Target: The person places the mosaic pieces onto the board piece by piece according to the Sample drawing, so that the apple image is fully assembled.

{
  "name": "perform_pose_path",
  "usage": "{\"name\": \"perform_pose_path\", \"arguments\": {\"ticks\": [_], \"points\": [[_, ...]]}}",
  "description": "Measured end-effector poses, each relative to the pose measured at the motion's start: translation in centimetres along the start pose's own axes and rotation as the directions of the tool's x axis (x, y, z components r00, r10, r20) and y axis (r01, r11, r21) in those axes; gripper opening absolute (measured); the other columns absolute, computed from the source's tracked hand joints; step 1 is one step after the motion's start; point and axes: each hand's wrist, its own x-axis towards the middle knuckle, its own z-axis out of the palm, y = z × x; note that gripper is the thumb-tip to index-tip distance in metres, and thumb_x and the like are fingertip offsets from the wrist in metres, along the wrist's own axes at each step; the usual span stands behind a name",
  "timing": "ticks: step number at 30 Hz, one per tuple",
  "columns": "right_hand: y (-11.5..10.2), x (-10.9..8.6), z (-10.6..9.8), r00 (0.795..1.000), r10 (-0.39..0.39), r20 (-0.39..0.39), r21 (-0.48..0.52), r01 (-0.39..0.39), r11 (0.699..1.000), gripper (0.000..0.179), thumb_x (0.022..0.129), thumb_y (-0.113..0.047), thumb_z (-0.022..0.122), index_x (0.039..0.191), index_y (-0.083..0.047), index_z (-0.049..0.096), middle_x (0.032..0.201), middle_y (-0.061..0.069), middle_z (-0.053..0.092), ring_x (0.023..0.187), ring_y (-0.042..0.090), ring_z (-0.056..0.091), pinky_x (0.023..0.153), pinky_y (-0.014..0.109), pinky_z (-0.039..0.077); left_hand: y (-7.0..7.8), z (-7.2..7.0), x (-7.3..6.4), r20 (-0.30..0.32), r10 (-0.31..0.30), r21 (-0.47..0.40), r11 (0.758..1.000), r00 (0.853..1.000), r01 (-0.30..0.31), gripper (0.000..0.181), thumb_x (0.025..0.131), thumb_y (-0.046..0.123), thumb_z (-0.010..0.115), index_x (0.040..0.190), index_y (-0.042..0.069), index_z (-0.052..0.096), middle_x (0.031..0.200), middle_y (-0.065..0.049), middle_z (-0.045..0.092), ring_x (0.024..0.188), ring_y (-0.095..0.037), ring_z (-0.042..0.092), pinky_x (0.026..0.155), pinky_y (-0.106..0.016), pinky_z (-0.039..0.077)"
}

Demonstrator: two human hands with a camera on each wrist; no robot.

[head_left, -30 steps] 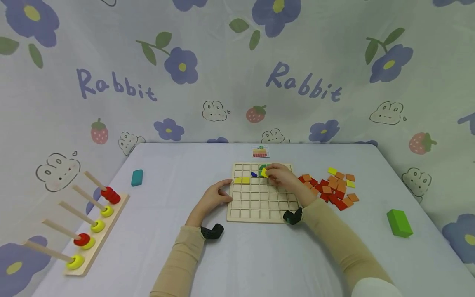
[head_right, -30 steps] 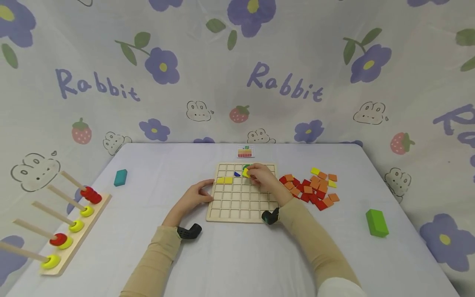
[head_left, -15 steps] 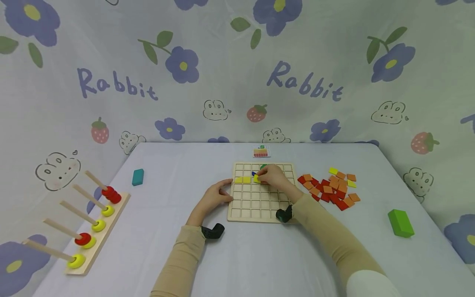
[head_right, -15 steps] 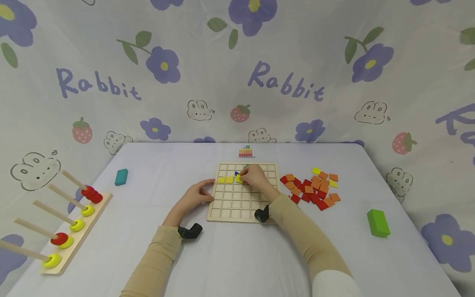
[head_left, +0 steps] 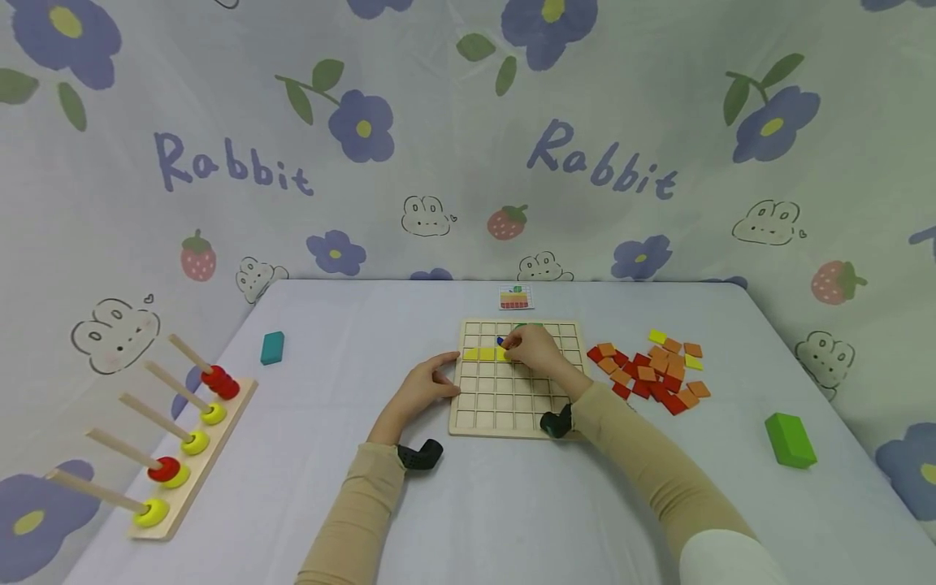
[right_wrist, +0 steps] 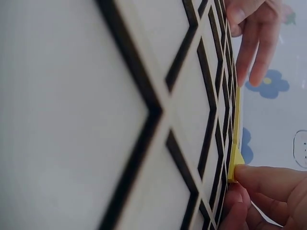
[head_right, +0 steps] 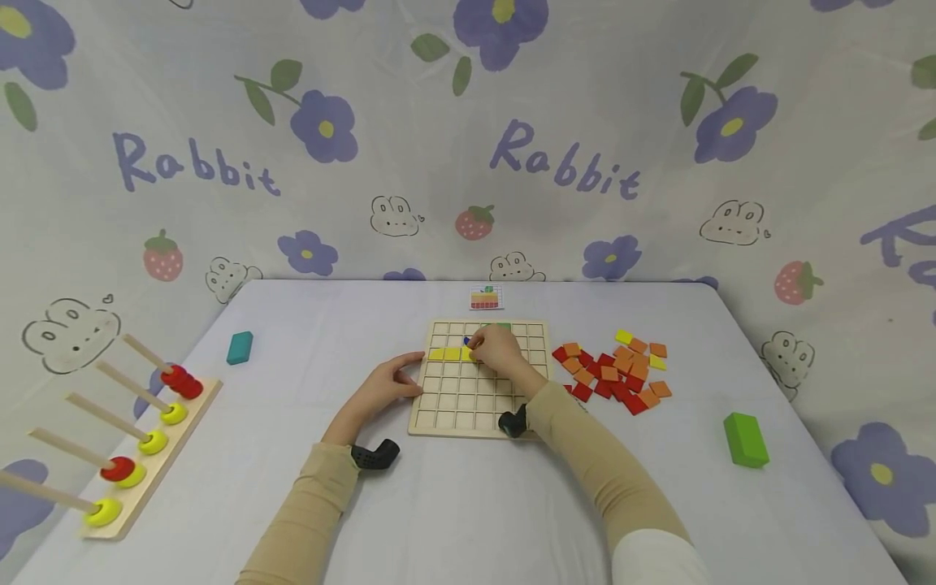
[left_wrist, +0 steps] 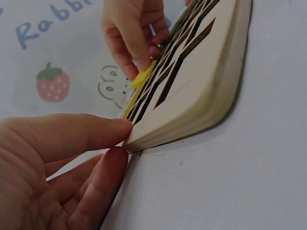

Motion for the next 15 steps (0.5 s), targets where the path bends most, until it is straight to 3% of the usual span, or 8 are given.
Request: {"name": "perform_pose_path", "arguments": {"ticks": [9,15], "points": [[0.26,-0.14,-0.12,1.000,-0.001,0.023,0.047,0.000,0.999,0.006,0.083,-0.011,0.068,0.082,-0.007,0.071,0.083,0.004,0.066,0.055,0.011,0.048,0.051,0.022,0.040,0.13,0.05,0.00,0.003,0.000,-0.001,1.000,1.000,0.000,0.067,0.075,0.006,0.072,0.136,0.016,0.048,0.081,-0.008,0.060,0.071,-0.016,0.053,0.061,-0.026,0.042],[0.30,-0.61,-0.73,0.999,0.001,0.041,0.113,-0.005,0.994,0.012,0.085,-0.014,0.066,0.093,-0.008,0.071,0.090,0.004,0.064,0.069,0.015,0.054,0.060,0.025,0.044,0.03,-0.03,0.02,0.004,0.000,0.002,1.000,1.000,0.000,0.068,0.075,0.007,0.073,0.136,0.016,0.047,0.081,-0.007,0.060,0.071,-0.016,0.053,0.061,-0.026,0.042]]}}
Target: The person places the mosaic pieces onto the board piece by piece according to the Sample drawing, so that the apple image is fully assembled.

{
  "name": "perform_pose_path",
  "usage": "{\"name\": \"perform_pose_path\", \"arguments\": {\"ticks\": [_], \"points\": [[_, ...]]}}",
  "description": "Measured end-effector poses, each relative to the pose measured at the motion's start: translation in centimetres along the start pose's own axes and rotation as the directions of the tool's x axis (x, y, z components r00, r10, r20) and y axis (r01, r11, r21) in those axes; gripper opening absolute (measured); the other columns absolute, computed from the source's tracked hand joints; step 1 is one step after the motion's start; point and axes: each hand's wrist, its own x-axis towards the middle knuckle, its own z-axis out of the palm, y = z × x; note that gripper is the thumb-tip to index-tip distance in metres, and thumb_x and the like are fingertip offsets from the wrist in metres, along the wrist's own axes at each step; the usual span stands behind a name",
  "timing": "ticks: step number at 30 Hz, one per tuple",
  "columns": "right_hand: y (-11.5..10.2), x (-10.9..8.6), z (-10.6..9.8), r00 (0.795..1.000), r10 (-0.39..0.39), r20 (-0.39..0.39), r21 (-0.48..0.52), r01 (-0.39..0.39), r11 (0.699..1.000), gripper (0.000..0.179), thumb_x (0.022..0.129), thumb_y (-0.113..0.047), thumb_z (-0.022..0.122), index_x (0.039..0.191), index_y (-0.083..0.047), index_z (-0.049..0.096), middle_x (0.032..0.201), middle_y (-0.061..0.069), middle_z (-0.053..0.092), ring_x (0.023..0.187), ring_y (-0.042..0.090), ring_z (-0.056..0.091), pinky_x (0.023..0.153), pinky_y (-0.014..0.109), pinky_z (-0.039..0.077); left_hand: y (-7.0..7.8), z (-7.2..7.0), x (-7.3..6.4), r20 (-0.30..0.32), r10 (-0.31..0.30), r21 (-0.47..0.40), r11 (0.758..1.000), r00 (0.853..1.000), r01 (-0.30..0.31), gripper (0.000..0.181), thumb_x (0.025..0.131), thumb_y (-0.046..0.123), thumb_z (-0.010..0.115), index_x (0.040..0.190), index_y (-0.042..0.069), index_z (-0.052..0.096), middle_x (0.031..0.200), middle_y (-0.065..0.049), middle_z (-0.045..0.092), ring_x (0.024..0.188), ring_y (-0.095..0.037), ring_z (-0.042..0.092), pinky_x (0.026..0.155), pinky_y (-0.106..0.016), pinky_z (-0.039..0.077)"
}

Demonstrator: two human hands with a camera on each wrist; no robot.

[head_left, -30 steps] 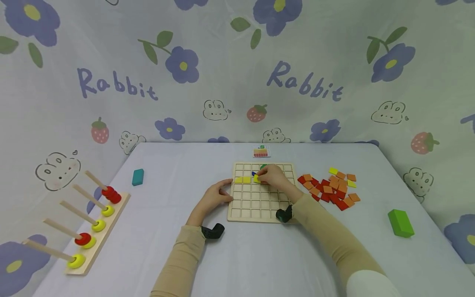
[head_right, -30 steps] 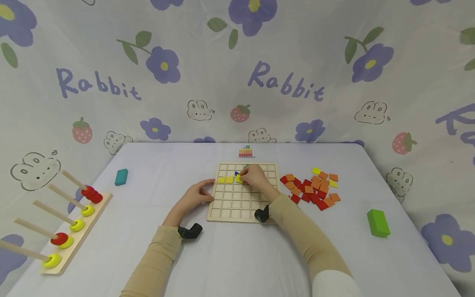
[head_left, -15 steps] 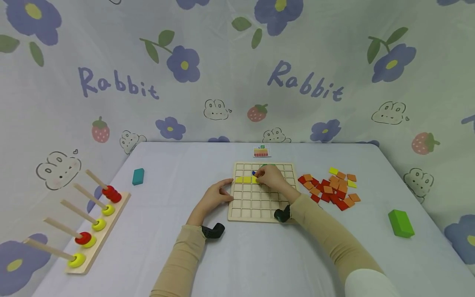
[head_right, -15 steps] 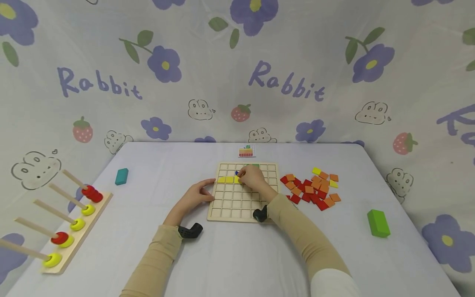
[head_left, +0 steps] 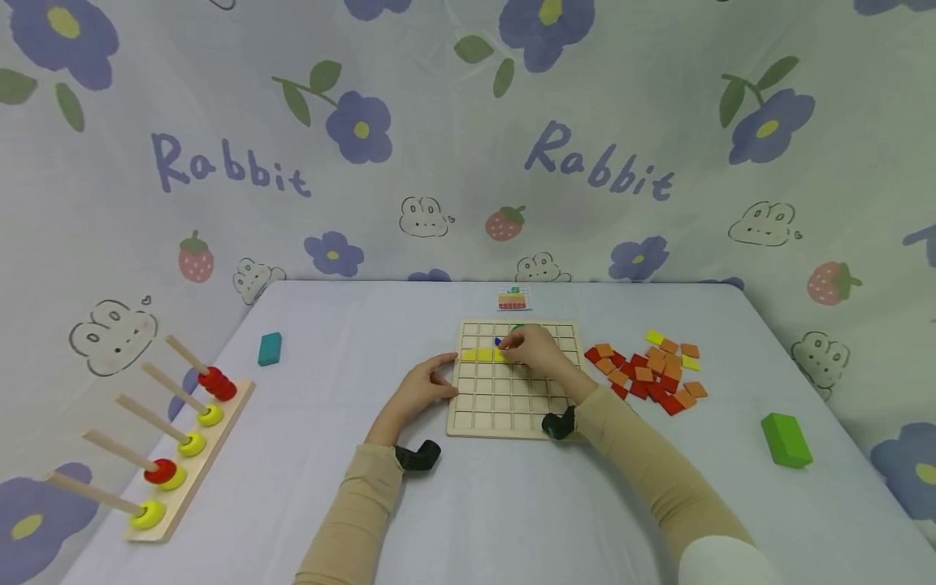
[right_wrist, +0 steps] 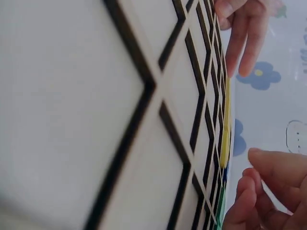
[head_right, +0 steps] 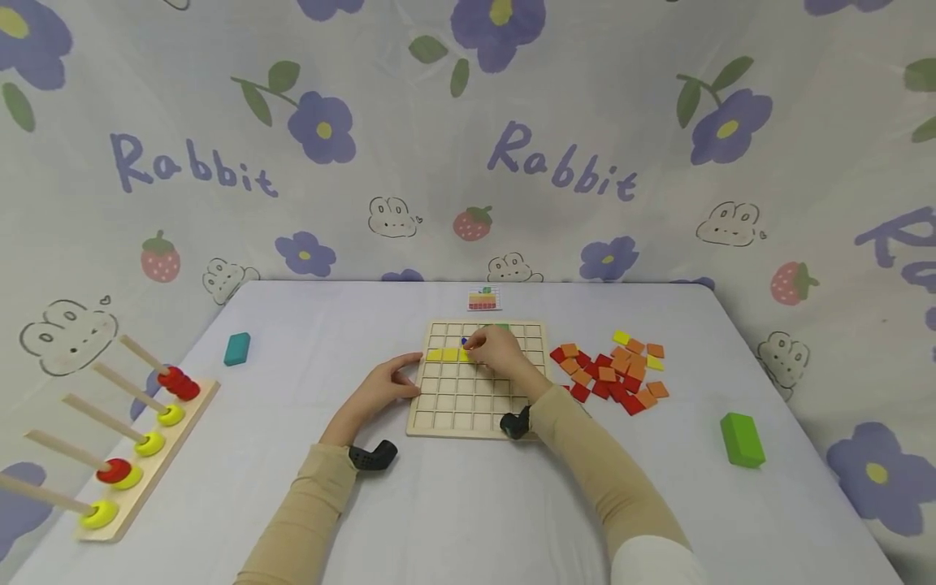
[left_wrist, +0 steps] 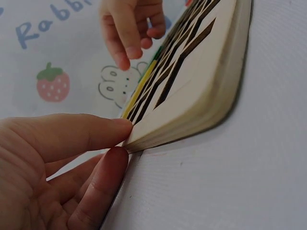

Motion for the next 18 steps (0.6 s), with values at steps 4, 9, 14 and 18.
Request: {"name": "perform_pose_path", "arguments": {"ticks": [4,9,14,18], "points": [[0.1,-0.6,-1.1,0.999,0.016,-0.038,0.020,-0.015,1.000,0.015,0.084,-0.015,0.067,0.097,-0.008,0.071,0.093,0.005,0.062,0.083,0.019,0.054,0.069,0.029,0.045,0.0,-0.1,0.1,0.002,-0.005,0.006,1.000,1.000,0.005,0.067,0.075,0.008,0.073,0.136,0.017,0.047,0.081,-0.007,0.061,0.071,-0.016,0.053,0.062,-0.026,0.042],[1.3,-1.5,-3.1,0.995,0.023,-0.098,0.035,-0.019,0.999,0.020,0.084,-0.013,0.066,0.102,-0.006,0.070,0.096,0.009,0.061,0.088,0.024,0.054,0.073,0.033,0.044,0.0,-0.1,0.1,0.001,-0.004,0.016,1.000,1.000,0.004,0.067,0.075,0.008,0.073,0.136,0.018,0.048,0.082,-0.007,0.061,0.071,-0.016,0.053,0.061,-0.026,0.042],[2.9,-2.6,-5.3,0.988,0.059,-0.143,0.090,-0.047,0.995,0.025,0.085,-0.012,0.065,0.108,-0.002,0.066,0.100,0.013,0.060,0.092,0.026,0.054,0.075,0.035,0.045,-0.1,0.0,0.1,-0.001,-0.009,0.020,1.000,1.000,0.009,0.067,0.076,0.009,0.073,0.136,0.018,0.047,0.083,-0.007,0.060,0.071,-0.016,0.052,0.061,-0.027,0.042],[4.5,-3.6,-7.0,0.981,0.102,-0.164,0.146,-0.079,0.986,0.028,0.087,-0.013,0.063,0.112,-0.001,0.064,0.105,0.015,0.059,0.094,0.027,0.054,0.076,0.035,0.046,-0.1,0.0,0.1,-0.004,-0.005,0.028,1.000,1.000,0.005,0.066,0.076,0.009,0.073,0.136,0.018,0.047,0.083,-0.007,0.060,0.072,-0.016,0.053,0.062,-0.026,0.042]]}}
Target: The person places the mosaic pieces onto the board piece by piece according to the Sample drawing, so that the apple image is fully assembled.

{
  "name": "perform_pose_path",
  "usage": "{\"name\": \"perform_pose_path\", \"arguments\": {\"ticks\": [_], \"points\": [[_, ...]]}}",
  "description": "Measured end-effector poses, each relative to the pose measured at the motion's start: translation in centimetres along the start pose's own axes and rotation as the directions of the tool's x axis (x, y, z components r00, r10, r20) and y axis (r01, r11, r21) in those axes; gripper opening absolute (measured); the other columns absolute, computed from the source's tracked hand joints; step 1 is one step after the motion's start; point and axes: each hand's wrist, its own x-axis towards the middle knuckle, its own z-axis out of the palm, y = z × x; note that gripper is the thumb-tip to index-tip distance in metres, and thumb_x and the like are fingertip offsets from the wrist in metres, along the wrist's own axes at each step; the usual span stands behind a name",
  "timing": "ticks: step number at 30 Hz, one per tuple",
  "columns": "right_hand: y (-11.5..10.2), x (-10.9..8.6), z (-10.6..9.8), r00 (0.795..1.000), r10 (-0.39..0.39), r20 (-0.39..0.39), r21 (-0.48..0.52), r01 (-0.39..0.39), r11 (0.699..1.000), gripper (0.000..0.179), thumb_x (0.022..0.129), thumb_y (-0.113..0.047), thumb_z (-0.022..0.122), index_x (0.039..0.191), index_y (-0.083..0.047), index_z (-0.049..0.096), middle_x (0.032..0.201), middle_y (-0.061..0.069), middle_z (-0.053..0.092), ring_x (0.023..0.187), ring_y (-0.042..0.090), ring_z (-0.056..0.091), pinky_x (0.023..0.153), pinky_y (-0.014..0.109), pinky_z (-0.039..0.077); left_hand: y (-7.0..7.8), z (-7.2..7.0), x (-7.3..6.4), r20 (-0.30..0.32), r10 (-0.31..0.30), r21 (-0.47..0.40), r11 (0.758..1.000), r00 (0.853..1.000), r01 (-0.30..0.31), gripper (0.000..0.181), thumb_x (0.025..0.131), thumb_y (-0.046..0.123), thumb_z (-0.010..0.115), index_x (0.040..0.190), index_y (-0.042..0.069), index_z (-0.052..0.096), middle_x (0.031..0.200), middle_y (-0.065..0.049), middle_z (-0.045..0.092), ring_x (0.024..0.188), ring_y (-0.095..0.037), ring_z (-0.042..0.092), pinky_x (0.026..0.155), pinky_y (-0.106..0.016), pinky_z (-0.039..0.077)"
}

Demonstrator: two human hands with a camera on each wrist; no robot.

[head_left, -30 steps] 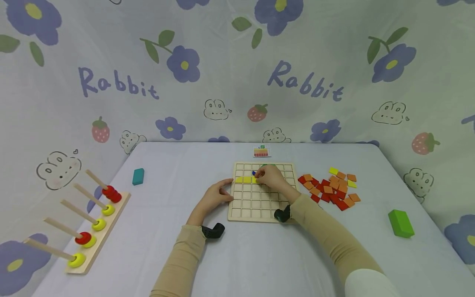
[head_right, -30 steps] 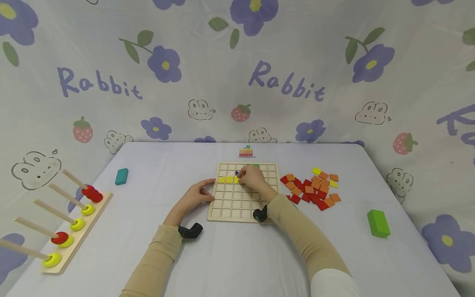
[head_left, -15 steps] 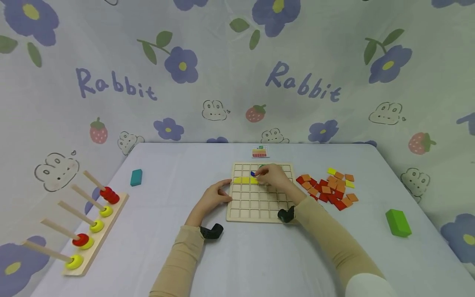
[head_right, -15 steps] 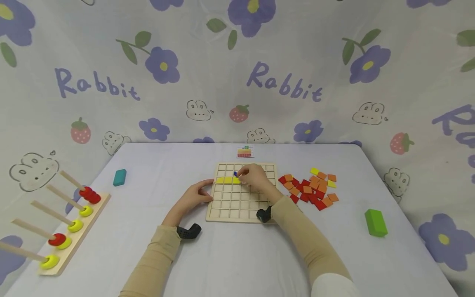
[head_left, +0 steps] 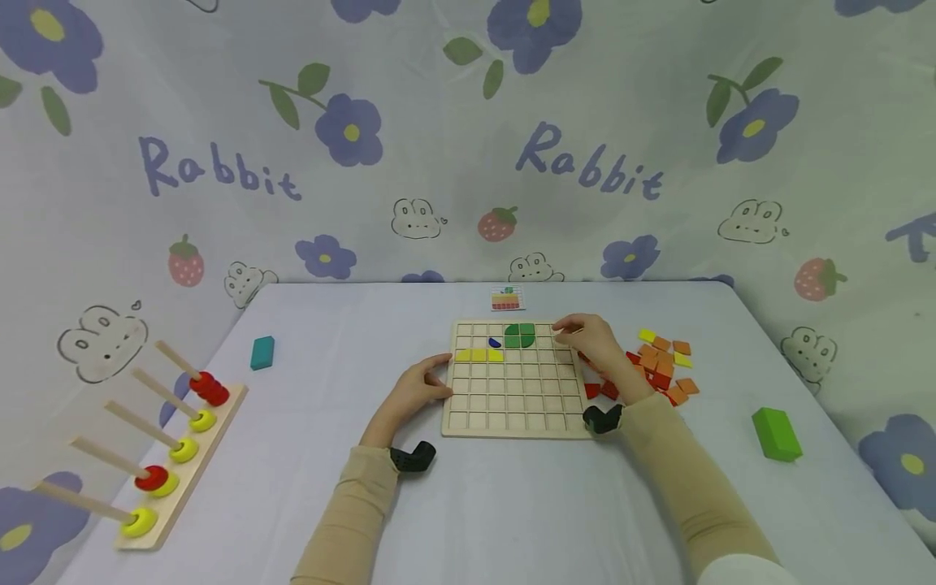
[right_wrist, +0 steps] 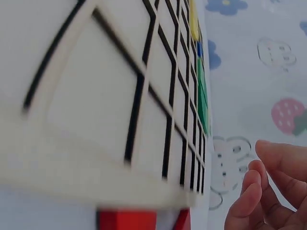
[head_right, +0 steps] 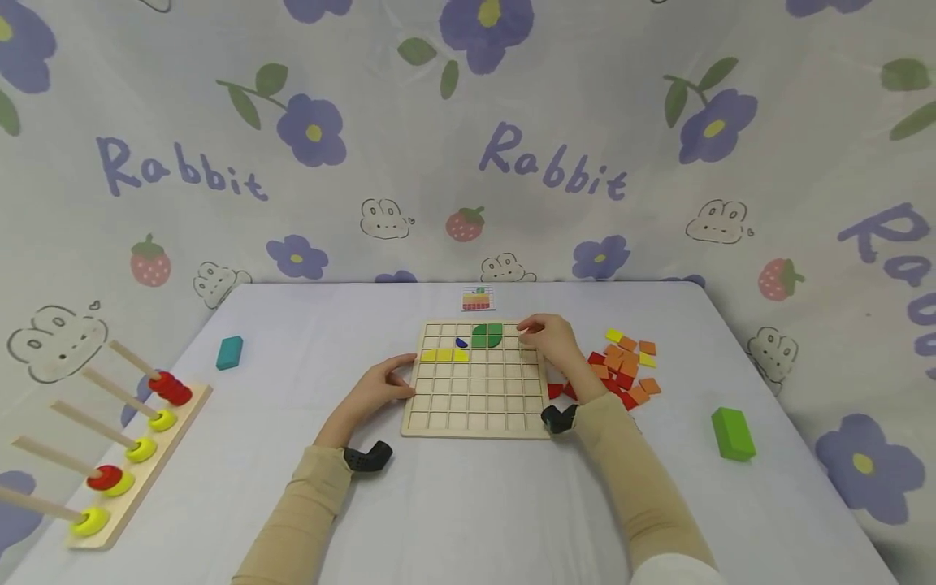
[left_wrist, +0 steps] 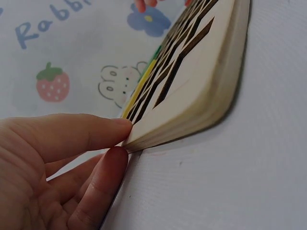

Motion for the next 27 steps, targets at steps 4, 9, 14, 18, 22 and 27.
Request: {"name": "perform_pose_path", "arguments": {"ticks": [4,9,14,18,22,27], "points": [[1.6,-1.0,-2.6,0.996,0.064,-0.065,0.019,-0.063,0.998,0.032,0.088,-0.016,0.061,0.117,-0.002,0.061,0.110,0.017,0.058,0.094,0.029,0.054,0.075,0.035,0.047,0.1,0.1,0.0,0.003,0.004,-0.006,1.000,1.000,-0.004,0.067,0.075,0.009,0.073,0.136,0.017,0.047,0.083,-0.008,0.060,0.072,-0.016,0.053,0.062,-0.026,0.042],[4.0,-3.2,-6.5,0.975,0.159,-0.158,0.051,-0.153,0.987,0.039,0.092,-0.022,0.056,0.125,-0.002,0.055,0.115,0.017,0.053,0.096,0.030,0.051,0.075,0.027,0.047,0.3,0.1,0.1,0.007,0.016,-0.002,1.000,1.000,-0.016,0.067,0.076,0.009,0.073,0.136,0.016,0.047,0.083,-0.008,0.061,0.072,-0.016,0.053,0.062,-0.027,0.042],[6.4,-5.1,-9.4,0.958,0.191,-0.212,0.081,-0.177,0.981,0.043,0.094,-0.025,0.052,0.129,0.001,0.050,0.116,0.017,0.051,0.101,0.030,0.051,0.079,0.023,0.046,0.2,0.1,0.1,0.003,0.028,0.012,1.000,1.000,-0.028,0.066,0.075,0.009,0.072,0.136,0.015,0.047,0.082,-0.007,0.061,0.071,-0.016,0.053,0.062,-0.027,0.042],[8.2,-5.8,-10.4,0.930,0.252,-0.269,0.111,-0.230,0.967,0.044,0.093,-0.025,0.053,0.129,0.001,0.050,0.113,0.012,0.054,0.093,0.018,0.053,0.074,0.018,0.045,0.0,0.0,0.0,-0.003,0.029,0.012,1.000,1.000,-0.029,0.067,0.075,0.009,0.072,0.136,0.015,0.047,0.082,-0.007,0.062,0.071,-0.016,0.053,0.062,-0.026,0.043],[9.6,-6.2,-10.9,0.916,0.288,-0.278,0.102,-0.270,0.957,0.046,0.094,-0.026,0.051,0.131,0.001,0.047,0.121,0.017,0.051,0.094,0.013,0.048,0.072,0.016,0.041,0.0,0.0,0.0,-0.005,0.028,0.018,0.999,1.000,-0.028,0.067,0.075,0.010,0.073,0.137,0.015,0.047,0.082,-0.007,0.061,0.071,-0.016,0.053,0.062,-0.027,0.042],[10.7,-6.4,-11.1,0.904,0.323,-0.278,0.107,-0.306,0.946,0.044,0.094,-0.018,0.049,0.134,0.001,0.045,0.129,0.022,0.046,0.107,0.027,0.045,0.067,0.019,0.037,0.0,0.1,0.1,0.001,0.034,0.012,0.999,0.999,-0.034,0.067,0.075,0.009,0.073,0.136,0.014,0.047,0.081,-0.008,0.061,0.071,-0.016,0.053,0.062,-0.027,0.042]]}}
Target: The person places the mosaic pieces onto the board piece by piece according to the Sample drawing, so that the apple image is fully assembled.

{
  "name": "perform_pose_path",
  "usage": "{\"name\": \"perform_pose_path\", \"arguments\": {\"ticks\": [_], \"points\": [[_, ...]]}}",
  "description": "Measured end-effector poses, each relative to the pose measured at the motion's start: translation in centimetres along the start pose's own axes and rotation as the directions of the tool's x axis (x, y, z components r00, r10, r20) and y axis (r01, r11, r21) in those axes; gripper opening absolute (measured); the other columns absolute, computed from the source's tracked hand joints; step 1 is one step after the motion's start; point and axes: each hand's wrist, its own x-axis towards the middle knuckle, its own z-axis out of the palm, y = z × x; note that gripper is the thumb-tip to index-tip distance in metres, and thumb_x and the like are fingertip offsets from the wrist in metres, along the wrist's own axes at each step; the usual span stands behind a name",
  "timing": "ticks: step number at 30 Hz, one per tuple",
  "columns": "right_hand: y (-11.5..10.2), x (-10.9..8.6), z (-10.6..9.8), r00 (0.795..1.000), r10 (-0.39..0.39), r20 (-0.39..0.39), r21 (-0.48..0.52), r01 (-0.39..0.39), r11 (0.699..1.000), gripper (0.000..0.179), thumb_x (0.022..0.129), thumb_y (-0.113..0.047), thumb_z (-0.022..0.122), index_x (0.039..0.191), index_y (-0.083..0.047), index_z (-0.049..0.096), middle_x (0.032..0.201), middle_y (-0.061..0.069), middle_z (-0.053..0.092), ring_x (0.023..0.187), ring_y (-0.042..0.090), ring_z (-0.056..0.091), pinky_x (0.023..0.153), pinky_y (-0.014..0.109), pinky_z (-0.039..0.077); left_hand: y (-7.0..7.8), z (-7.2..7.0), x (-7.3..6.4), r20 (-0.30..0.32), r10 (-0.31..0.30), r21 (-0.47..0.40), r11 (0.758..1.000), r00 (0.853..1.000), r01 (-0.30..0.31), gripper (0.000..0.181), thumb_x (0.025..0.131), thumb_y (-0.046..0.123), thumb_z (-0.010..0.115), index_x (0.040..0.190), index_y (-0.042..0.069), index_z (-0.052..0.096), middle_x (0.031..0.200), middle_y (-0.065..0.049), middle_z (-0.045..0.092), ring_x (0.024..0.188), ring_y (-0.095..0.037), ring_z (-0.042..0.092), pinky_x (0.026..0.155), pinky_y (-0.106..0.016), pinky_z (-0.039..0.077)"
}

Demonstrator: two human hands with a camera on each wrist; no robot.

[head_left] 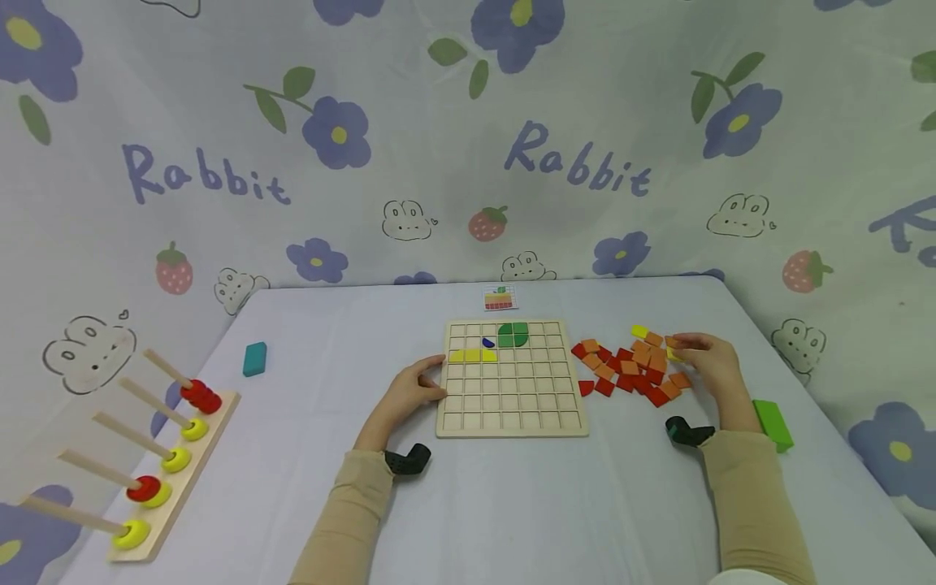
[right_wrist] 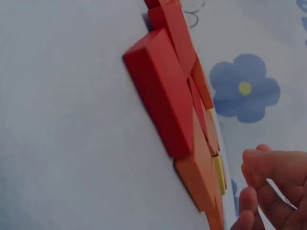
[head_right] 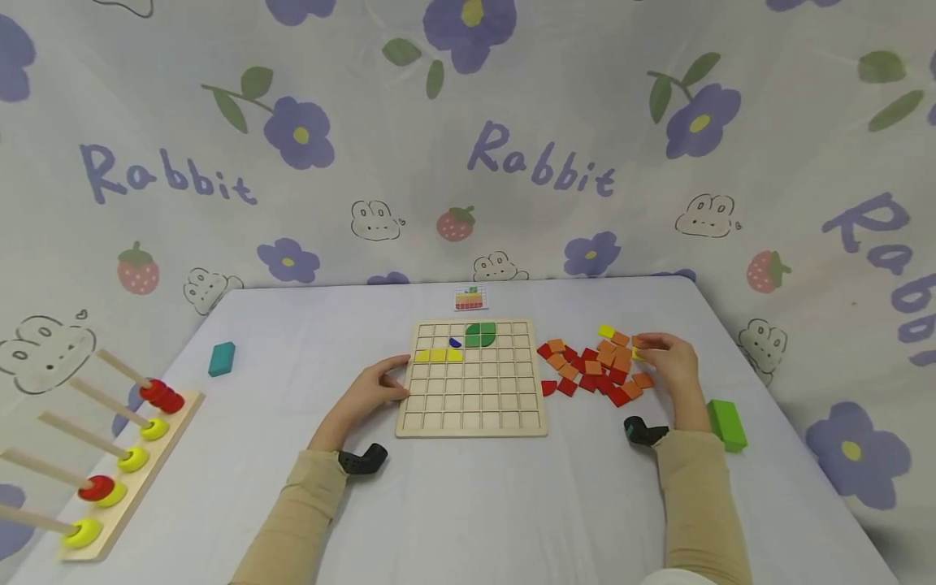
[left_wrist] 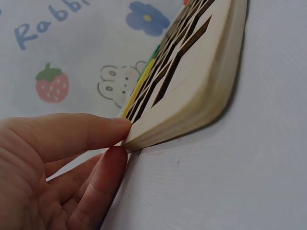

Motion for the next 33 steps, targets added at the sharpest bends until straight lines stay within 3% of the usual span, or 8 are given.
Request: {"name": "perform_pose_path", "arguments": {"ticks": [4,6,9,14,18,25,30,33], "points": [[0.4,0.2,0.1,1.000,-0.001,0.019,-0.009,0.001,1.000,0.046,0.091,-0.011,0.052,0.135,0.002,0.043,0.133,0.024,0.043,0.118,0.037,0.038,0.083,0.038,0.042,0.0,0.0,-0.1,0.006,-0.003,-0.016,1.000,1.000,0.003,0.067,0.075,0.009,0.073,0.137,0.014,0.047,0.081,-0.008,0.061,0.071,-0.016,0.053,0.062,-0.027,0.042],[0.6,0.4,0.1,1.000,-0.005,0.030,-0.025,0.006,1.000,0.048,0.090,-0.009,0.054,0.134,0.003,0.043,0.135,0.025,0.042,0.123,0.041,0.035,0.094,0.050,0.036,0.0,0.1,-0.1,0.006,-0.006,-0.020,1.000,1.000,0.006,0.067,0.075,0.009,0.073,0.137,0.015,0.047,0.082,-0.008,0.061,0.071,-0.016,0.053,0.062,-0.027,0.042],[0.6,0.6,0.3,0.999,0.018,0.038,-0.052,-0.016,0.999,0.050,0.088,-0.006,0.055,0.135,0.004,0.042,0.138,0.026,0.039,0.127,0.043,0.031,0.101,0.054,0.029,0.1,0.1,-0.1,0.003,-0.010,-0.015,1.000,1.000,0.010,0.067,0.075,0.009,0.073,0.137,0.016,0.047,0.082,-0.008,0.061,0.071,-0.016,0.053,0.063,-0.027,0.042],[-0.1,0.5,0.6,0.996,0.078,0.033,-0.113,-0.074,0.991,0.049,0.089,-0.004,0.054,0.135,0.005,0.041,0.138,0.028,0.037,0.126,0.043,0.032,0.101,0.052,0.031,0.2,0.0,-0.1,0.001,-0.015,-0.004,1.000,1.000,0.015,0.067,0.076,0.010,0.072,0.137,0.017,0.046,0.083,-0.007,0.061,0.072,-0.016,0.053,0.064,-0.027,0.042],[-0.5,0.3,0.5,0.998,0.057,0.038,-0.152,-0.051,0.987,0.049,0.087,-0.006,0.057,0.133,0.006,0.043,0.132,0.031,0.039,0.117,0.043,0.037,0.096,0.050,0.036,0.2,0.0,0.0,0.001,-0.018,-0.005,1.000,1.000,0.018,0.067,0.076,0.009,0.072,0.137,0.016,0.046,0.083,-0.008,0.061,0.072,-0.017,0.053,0.064,-0.027,0.042],[-0.9,0.0,0.4,0.999,0.045,0.019,-0.155,-0.042,0.987,0.053,0.085,-0.008,0.059,0.134,0.004,0.043,0.123,0.028,0.042,0.104,0.038,0.041,0.070,0.028,0.039,-0.1,0.0,0.2,0.001,-0.045,-0.029,0.999,0.999,0.045,0.067,0.076,0.009,0.073,0.137,0.019,0.047,0.082,-0.008,0.061,0.071,-0.016,0.053,0.063,-0.027,0.042],[-1.1,0.1,0.4,0.999,0.038,0.018,-0.050,-0.037,0.998,0.054,0.087,-0.012,0.060,0.136,-0.001,0.042,0.128,0.025,0.044,0.100,0.029,0.046,0.067,0.021,0.041,-0.2,0.0,0.2,0.001,-0.038,-0.028,0.999,0.999,0.038,0.067,0.075,0.009,0.073,0.137,0.017,0.047,0.082,-0.008,0.061,0.071,-0.016,0.053,0.062,-0.027,0.042],[-1.6,0.0,0.5,0.995,0.034,0.092,0.120,-0.045,0.992,0.057,0.088,-0.020,0.062,0.138,-0.005,0.041,0.126,0.014,0.047,0.096,0.015,0.051,0.070,0.015,0.044,-0.2,0.1,0.1,0.003,-0.034,-0.026,0.999,0.999,0.034,0.067,0.075,0.009,0.073,0.137,0.017,0.046,0.082,-0.007,0.061,0.071,-0.016,0.053,0.062,-0.027,0.042]]}}
